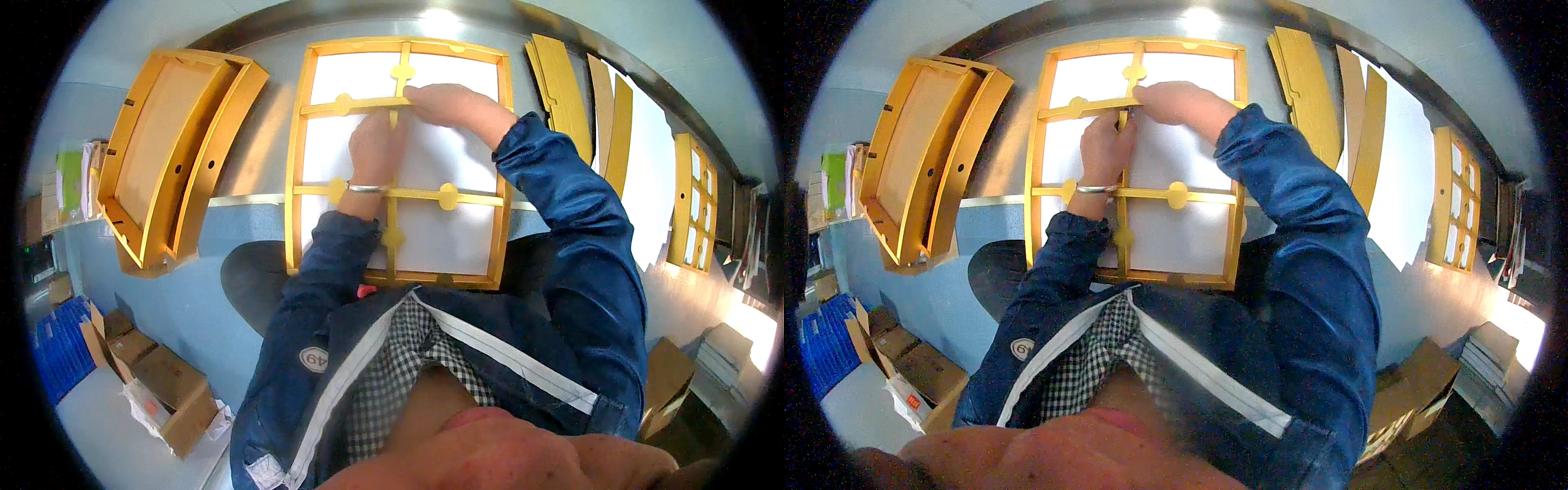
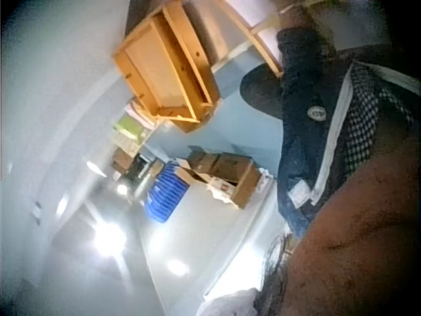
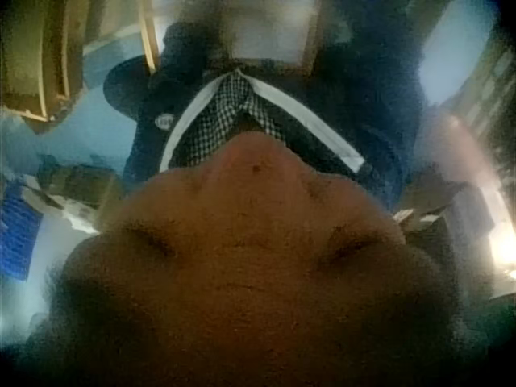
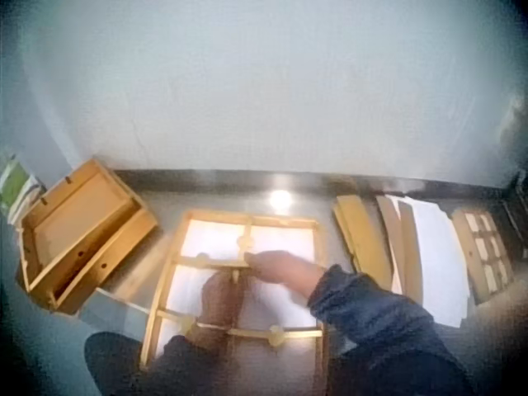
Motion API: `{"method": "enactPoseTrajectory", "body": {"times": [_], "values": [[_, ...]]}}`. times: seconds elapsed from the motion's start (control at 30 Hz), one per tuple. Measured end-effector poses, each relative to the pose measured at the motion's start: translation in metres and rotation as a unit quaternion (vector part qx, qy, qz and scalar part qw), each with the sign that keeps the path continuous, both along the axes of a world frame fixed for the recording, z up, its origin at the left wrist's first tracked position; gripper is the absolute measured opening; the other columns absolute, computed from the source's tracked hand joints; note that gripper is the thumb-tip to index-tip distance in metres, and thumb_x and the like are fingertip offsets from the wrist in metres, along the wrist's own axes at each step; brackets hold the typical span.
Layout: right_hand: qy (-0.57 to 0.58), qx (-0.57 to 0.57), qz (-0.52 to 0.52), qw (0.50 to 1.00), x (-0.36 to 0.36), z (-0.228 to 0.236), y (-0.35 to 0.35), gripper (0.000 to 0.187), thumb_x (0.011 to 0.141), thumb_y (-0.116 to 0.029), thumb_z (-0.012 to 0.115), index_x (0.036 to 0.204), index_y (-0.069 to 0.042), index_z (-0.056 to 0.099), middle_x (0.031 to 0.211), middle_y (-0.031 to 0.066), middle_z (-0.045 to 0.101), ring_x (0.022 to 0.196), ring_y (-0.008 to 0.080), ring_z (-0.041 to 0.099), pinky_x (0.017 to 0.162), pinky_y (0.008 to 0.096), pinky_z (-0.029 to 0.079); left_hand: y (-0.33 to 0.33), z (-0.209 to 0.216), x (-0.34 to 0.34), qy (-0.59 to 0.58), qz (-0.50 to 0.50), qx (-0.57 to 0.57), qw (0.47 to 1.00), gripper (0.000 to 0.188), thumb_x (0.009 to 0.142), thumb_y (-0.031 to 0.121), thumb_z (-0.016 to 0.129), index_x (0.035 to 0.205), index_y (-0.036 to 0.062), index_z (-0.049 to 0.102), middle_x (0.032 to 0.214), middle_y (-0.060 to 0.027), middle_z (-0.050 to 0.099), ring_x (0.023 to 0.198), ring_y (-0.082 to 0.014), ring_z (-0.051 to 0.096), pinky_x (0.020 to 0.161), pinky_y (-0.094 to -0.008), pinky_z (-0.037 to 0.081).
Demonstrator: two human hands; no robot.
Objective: The person assembles a yellow wooden frame by inserting crossbars into a rectangular frame and securing them with small round pegs. They then place a white sheet into the frame and attach a yellow cover piece to complete the assembly.
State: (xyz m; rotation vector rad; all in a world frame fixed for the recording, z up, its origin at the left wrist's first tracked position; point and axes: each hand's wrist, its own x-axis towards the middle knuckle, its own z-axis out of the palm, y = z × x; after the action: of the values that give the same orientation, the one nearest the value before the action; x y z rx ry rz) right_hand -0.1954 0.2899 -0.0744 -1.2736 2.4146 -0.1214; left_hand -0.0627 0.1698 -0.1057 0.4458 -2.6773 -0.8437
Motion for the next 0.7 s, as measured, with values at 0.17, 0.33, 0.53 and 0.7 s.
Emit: {"method": "enactPoseTrajectory", "body": {"times": [0.17,0.33,0.53,0.7], "values": [[-0.004,-0.026,0.005,1.000,0.007,-0.003,0.002,0.027,0.100,-0.014,0.046,0.121,-0.001,0.055,0.100,0.0234,0.070,0.095,0.0407,0.068,0.081,0.0480,0.054,0.008,-0.006,-0.005,0.033,-0.028,-0.007,0.999,0.028,0.089,0.028,0.067,0.087,0.0004,0.068,0.083,-0.0203,0.069,0.078,-0.0408,0.066,0.070,-0.0478,0.052],[-0.127,0.030,-0.010,0.991,-0.005,-0.002,-0.001,0.027,0.098,-0.010,0.046,0.121,0.000,0.056,0.099,0.0227,0.070,0.089,0.0383,0.070,0.075,0.0454,0.054,0.005,-0.008,-0.002,-0.005,0.005,-0.016,1.000,0.029,0.088,0.028,0.068,0.086,-0.0003,0.068,0.084,-0.0202,0.069,0.079,-0.0403,0.067,0.071,-0.0475,0.053],[0.022,-0.055,-0.013,0.998,0.021,-0.010,0.010,0.033,0.096,-0.008,0.046,0.127,0.000,0.054,0.096,0.0221,0.070,0.083,0.0340,0.070,0.070,0.0441,0.053,0.001,-0.011,-0.004,-0.022,0.005,-0.043,0.999,0.030,0.088,0.028,0.068,0.086,-0.0020,0.068,0.083,-0.0221,0.068,0.079,-0.0411,0.067,0.071,-0.0480,0.053],[-0.098,-0.034,-0.022,0.994,0.006,-0.009,0.010,0.039,0.094,-0.007,0.048,0.132,0.000,0.049,0.092,0.0217,0.068,0.079,0.0347,0.068,0.067,0.0439,0.053,0.006,-0.008,-0.002,0.030,-0.005,-0.034,0.999,0.027,0.087,0.026,0.067,0.084,-0.0008,0.067,0.082,-0.0225,0.067,0.077,-0.0412,0.066,0.070,-0.0488,0.052]]}}
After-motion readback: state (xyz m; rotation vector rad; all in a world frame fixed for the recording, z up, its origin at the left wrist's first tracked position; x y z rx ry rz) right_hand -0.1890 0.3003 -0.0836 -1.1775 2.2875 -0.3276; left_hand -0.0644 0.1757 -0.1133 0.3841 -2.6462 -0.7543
